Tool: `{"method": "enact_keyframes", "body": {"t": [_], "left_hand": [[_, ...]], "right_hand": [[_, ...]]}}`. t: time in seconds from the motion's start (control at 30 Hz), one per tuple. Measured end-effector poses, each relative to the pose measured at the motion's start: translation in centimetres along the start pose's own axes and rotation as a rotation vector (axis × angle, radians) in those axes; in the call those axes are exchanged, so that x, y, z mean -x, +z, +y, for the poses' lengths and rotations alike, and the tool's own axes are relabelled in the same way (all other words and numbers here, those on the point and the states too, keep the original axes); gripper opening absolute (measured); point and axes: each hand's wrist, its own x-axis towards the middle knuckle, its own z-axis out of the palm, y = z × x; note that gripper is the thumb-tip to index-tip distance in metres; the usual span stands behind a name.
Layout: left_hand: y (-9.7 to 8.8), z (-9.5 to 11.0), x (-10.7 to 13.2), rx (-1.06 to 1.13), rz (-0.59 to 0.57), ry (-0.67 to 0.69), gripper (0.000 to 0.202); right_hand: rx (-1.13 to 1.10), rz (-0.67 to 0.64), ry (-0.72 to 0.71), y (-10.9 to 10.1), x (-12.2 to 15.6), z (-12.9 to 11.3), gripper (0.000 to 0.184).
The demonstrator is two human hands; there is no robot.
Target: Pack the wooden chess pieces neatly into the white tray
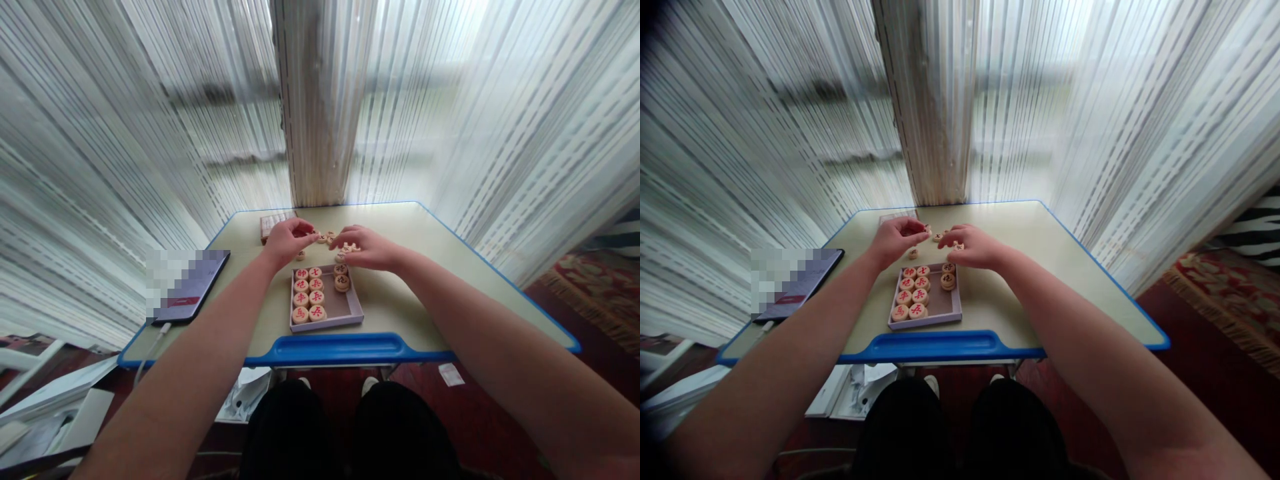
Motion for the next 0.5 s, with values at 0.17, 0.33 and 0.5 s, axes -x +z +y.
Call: {"method": "enact_keyframes", "body": {"t": [0.17, 0.33, 0.5], "left_hand": [[-0.1, -0.6, -0.1, -0.077, 0.004, 0.013, 0.032], [0.0, -0.6, -0.1, -0.129, -0.014, 0.021, 0.032], [-0.1, 0.0, 0.1, -0.093, -0.024, 0.028, 0.032]], "right_hand": [[-0.024, -0.319, 0.044, -0.8, 1.5, -2.6, 0.109], [0.034, -0.374, 0.072, -0.1, 2.5, -3.0, 0.139], [0.081, -0.354, 0.063, 0.6, 2.6, -2.1, 0.138]]}}
